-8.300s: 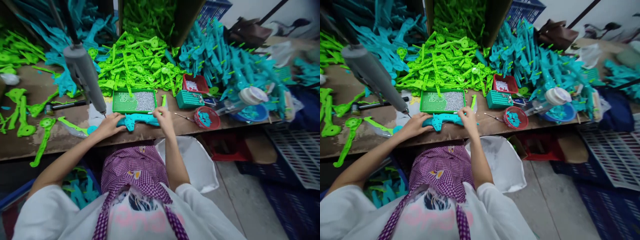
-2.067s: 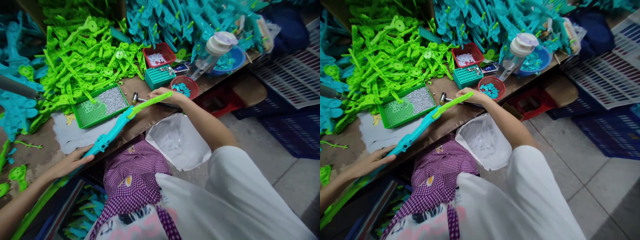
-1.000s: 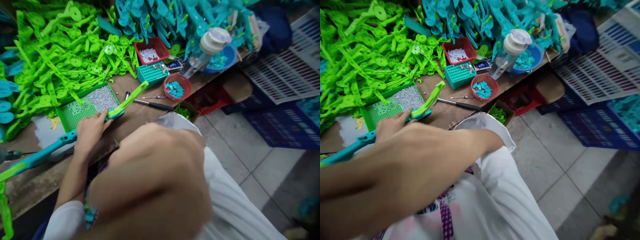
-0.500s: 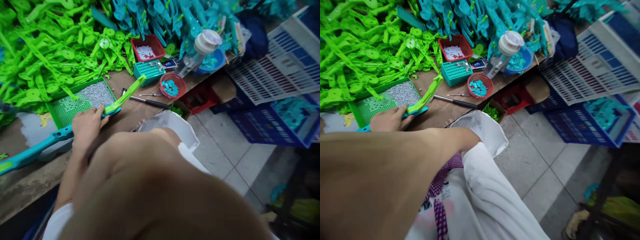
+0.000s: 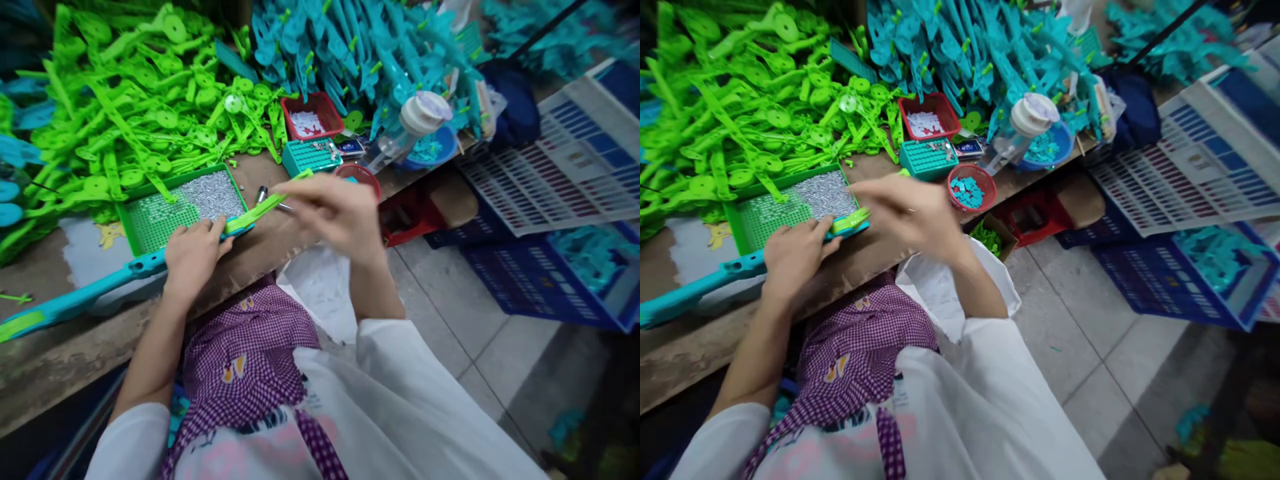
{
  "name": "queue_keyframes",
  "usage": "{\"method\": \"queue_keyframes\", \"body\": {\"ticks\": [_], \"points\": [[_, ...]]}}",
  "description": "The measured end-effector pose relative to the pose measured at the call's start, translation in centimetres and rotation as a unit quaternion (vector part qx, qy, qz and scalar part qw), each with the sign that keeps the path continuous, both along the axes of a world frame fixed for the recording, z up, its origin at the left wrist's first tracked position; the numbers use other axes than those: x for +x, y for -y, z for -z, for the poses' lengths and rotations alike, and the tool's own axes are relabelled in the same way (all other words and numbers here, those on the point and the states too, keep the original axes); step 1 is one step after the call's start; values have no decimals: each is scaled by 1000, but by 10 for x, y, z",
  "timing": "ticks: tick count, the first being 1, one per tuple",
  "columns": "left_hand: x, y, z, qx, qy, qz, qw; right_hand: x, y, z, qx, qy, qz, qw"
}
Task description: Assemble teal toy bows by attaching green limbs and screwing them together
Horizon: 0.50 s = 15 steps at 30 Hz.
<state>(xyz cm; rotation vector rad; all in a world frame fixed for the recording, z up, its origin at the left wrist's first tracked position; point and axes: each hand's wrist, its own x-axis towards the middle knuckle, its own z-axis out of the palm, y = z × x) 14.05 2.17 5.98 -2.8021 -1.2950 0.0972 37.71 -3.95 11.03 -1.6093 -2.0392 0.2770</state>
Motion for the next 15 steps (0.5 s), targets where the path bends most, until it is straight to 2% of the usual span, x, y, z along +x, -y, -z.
{"method": "queue_keyframes", "body": {"ticks": [4,8,10,12,15], "points": [[1,3,3,20,14,-14,1000,49,-22,19,-26,-51,95,994],[-1,7,2,1,16,-22,1000,78,-21,43,-12,-97,176,980],[-4,11,1,-5,10,-23,1000,79,-23,54,-40,-32,197,979],[-8,15,0,-12,9,-33,999,72,-31,65,-114,92,205,968],[-13,19,0,-23,16,-44,999,56,-49,83,-237,237,222,915]]}}
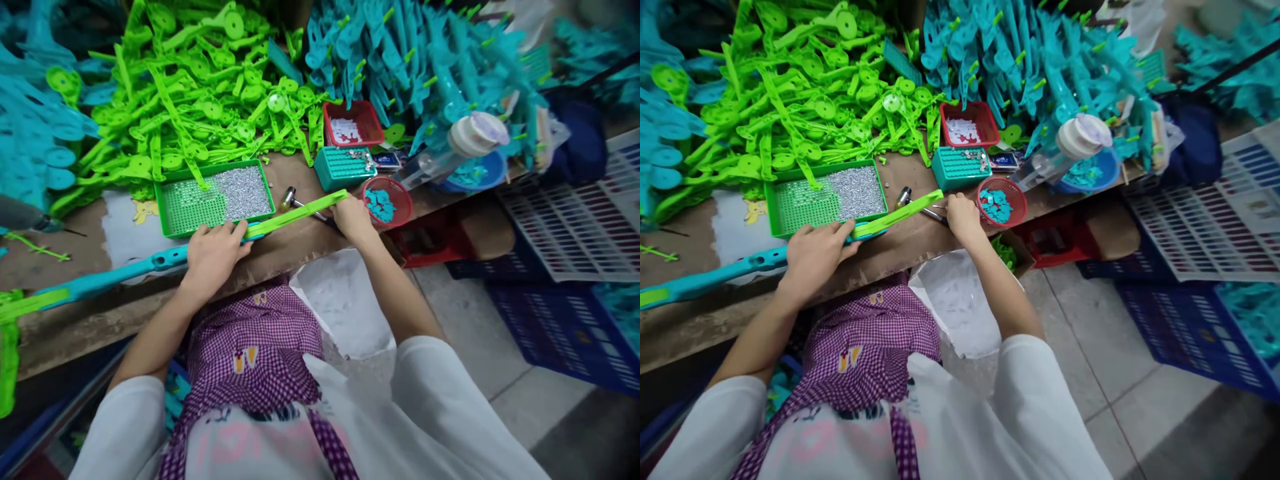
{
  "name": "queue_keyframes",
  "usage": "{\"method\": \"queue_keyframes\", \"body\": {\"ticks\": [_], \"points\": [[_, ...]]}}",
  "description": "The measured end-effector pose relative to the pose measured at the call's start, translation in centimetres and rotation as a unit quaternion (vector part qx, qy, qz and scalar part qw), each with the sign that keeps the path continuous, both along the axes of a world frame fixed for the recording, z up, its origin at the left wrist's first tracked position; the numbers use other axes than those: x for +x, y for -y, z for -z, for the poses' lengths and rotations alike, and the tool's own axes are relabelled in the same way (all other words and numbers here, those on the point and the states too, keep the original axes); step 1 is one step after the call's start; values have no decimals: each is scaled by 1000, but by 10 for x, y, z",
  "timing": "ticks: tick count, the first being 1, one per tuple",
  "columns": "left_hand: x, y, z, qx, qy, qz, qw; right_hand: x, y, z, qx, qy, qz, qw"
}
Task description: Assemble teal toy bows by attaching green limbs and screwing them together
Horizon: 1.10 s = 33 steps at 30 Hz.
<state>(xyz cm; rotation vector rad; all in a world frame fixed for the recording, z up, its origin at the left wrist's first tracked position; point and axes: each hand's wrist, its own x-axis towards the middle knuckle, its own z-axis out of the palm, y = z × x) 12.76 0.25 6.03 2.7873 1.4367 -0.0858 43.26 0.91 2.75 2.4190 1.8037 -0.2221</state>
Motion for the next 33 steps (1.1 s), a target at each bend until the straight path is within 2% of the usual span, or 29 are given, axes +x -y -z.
{"method": "queue_keyframes", "body": {"ticks": [2,5,8,10,12,13,14,15,17,18,20,22,26,33], "points": [[-1,2,-1,-7,7,-1,1000,-9,-9,9,-44,36,3,998],[3,4,-4,-38,10,-8,999,-13,-18,15,-47,62,-27,997],[10,2,-5,-67,7,-9,998,-8,-23,6,-26,59,-53,996],[13,-2,-1,-65,6,14,998,-4,-20,-18,29,16,-33,999],[14,-7,4,-49,-2,37,998,-7,-11,-54,133,-54,-19,989],[14,-10,8,-39,-8,41,998,-12,-5,-75,197,-91,-42,975],[14,-12,11,-30,-12,42,999,-20,1,-95,252,-118,-94,956],[13,-13,13,-22,-13,41,999,-31,6,-113,251,-133,-160,945],[12,-13,16,-11,-8,40,999,-57,9,-136,134,-122,-320,930],[12,-12,16,-8,-5,39,999,-71,7,-141,65,-88,-372,922],[12,-11,16,-6,0,37,999,-93,-3,-139,-43,4,-426,904],[12,-10,15,-9,2,42,999,-107,-15,-130,-98,88,-434,891],[12,-12,15,-17,7,50,999,-116,-27,-122,-127,151,-434,879],[10,-19,19,-49,50,54,996,-126,-24,-123,-109,143,-439,880]]}}
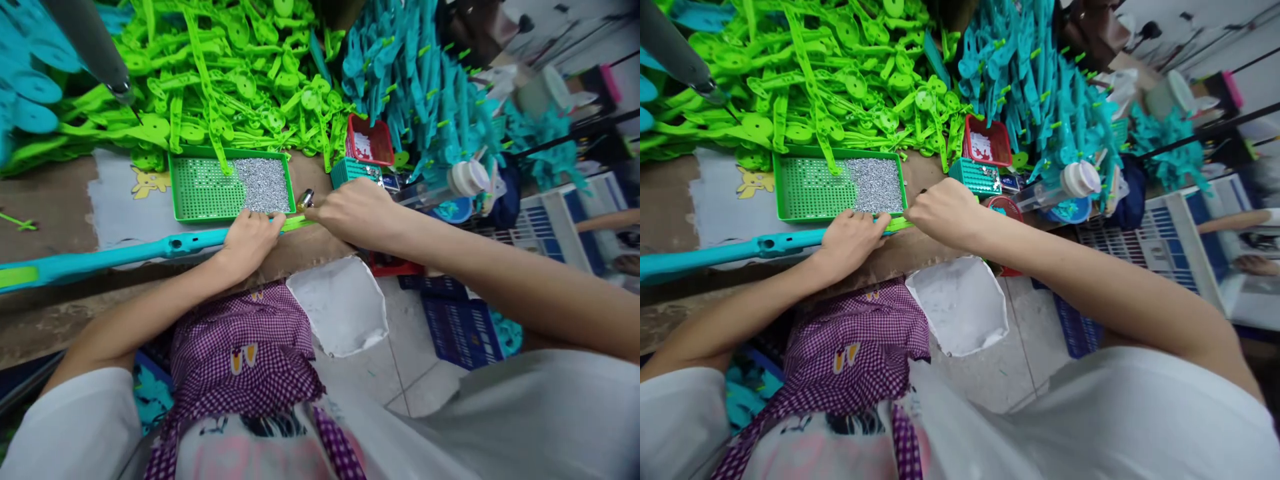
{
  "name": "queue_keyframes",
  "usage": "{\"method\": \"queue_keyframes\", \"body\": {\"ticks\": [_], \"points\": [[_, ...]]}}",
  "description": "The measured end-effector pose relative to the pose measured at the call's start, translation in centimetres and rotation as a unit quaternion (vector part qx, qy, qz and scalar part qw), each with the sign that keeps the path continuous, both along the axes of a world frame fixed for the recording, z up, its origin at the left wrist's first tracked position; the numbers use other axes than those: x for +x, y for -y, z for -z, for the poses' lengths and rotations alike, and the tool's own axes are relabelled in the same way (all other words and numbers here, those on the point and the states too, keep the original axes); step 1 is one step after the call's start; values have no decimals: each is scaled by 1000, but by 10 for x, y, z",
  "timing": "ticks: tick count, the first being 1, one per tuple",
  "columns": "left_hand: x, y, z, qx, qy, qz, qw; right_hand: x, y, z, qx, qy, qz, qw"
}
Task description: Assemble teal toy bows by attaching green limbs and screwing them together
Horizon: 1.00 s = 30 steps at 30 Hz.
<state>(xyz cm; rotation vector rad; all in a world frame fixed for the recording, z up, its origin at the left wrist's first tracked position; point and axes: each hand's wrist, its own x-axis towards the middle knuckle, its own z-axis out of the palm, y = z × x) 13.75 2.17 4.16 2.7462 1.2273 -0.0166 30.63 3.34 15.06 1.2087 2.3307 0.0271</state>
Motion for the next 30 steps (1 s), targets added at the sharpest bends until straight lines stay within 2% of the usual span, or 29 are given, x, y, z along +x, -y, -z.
{"method": "queue_keyframes", "body": {"ticks": [5,10,14,17,21,24,28,30], "points": [[-1,-1,3,-10,17,-3,1000,-10,-1,1,-27,83,-49,995],[-1,1,4,-17,32,-4,999,-11,-2,12,-22,74,-69,995],[0,2,4,-35,37,-14,999,-10,-6,22,-18,43,-68,997],[0,1,5,-44,44,-17,998,-11,-8,22,-12,31,-63,997],[0,1,5,-50,49,-20,997,-15,-4,17,-26,73,-59,995],[1,0,3,-57,50,-24,997,-15,2,22,-33,87,-64,994],[1,-1,0,-60,42,-21,997,-12,4,34,-18,35,-47,998],[1,-1,1,-55,44,-23,997,-10,0,29,-13,13,-22,1000]]}}
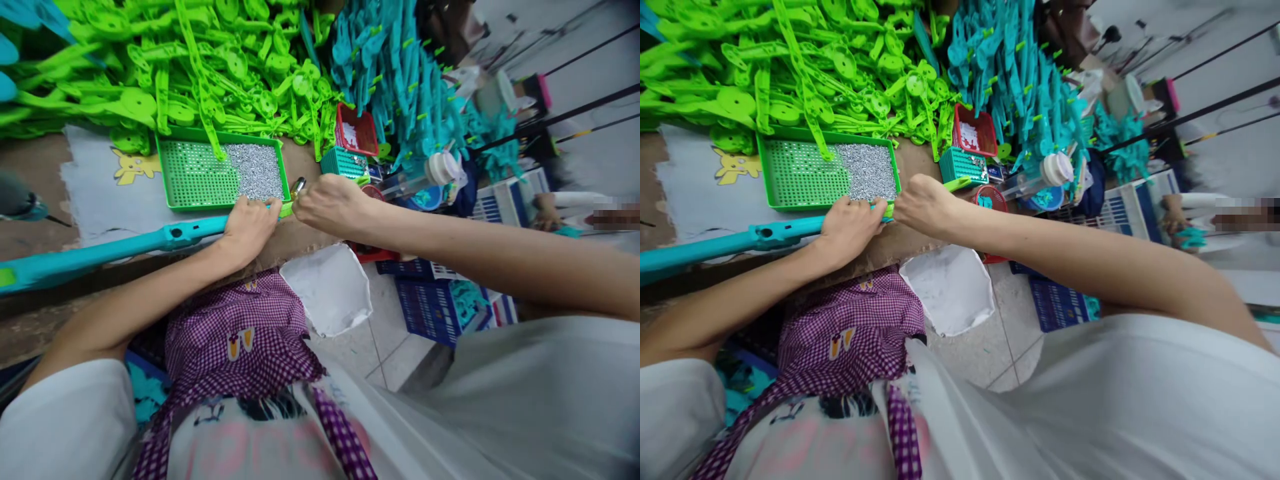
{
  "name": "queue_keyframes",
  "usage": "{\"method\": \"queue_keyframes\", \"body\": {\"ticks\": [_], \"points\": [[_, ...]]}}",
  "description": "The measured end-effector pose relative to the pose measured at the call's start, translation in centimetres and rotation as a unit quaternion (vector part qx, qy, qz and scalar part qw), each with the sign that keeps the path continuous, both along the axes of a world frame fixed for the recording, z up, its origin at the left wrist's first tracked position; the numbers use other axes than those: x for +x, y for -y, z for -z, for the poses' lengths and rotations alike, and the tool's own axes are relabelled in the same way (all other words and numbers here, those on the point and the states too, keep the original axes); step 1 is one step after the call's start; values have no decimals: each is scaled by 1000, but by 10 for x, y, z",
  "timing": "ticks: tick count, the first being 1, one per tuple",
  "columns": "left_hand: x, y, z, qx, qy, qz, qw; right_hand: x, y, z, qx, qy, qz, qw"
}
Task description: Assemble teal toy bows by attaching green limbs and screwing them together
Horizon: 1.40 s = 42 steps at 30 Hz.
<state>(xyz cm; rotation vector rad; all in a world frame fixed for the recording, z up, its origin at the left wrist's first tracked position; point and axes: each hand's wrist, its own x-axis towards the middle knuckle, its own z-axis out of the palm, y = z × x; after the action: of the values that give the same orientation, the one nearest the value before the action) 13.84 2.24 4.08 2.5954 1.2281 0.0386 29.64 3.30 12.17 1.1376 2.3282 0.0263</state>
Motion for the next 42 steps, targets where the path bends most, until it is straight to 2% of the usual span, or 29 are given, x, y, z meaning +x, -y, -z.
{"method": "queue_keyframes", "body": {"ticks": [4,7,9,11,14,16,19,22,24,26,27,28,29,32,34,35,37,39,42], "points": [[0,2,4,18,0,4,1000,4,-10,-36,22,14,65,998],[-1,3,7,38,-7,18,999,11,-10,-53,50,21,61,997],[-1,3,7,49,-10,16,999,18,-6,-46,29,-2,25,999],[-1,4,6,49,-14,15,999,24,-2,-31,8,-11,-3,1000],[-2,3,4,46,-25,20,998,27,0,-8,15,6,-20,1000],[-2,3,3,44,-30,18,998,25,-1,2,20,9,-36,999],[-3,2,3,40,-21,13,999,23,1,4,22,-9,-46,999],[-2,7,2,42,-17,6,999,31,6,-10,47,-104,-22,993],[0,15,1,52,-23,-3,998,48,7,-23,128,-243,50,960],[3,25,2,74,-35,-15,997,72,3,-29,231,-377,166,881],[4,31,2,87,-44,-23,995,85,-2,-26,262,-418,224,841],[6,36,3,97,-52,-32,993,98,-7,-16,270,-433,277,814],[7,40,4,104,-60,-43,992,109,-14,-2,266,-431,321,800],[9,51,7,103,-69,-68,990,129,-37,59,128,-400,372,827],[11,57,9,95,-62,-80,990,130,-52,95,89,-395,362,840],[13,59,11,93,-56,-88,990,129,-58,107,84,-390,350,847],[19,61,14,89,-47,-112,989,128,-68,118,89,-384,318,862],[24,61,18,82,-48,-137,986,130,-67,115,102,-394,288,867],[27,58,26,62,-34,-140,988,137,-40,105,141,-435,290,841]]}}
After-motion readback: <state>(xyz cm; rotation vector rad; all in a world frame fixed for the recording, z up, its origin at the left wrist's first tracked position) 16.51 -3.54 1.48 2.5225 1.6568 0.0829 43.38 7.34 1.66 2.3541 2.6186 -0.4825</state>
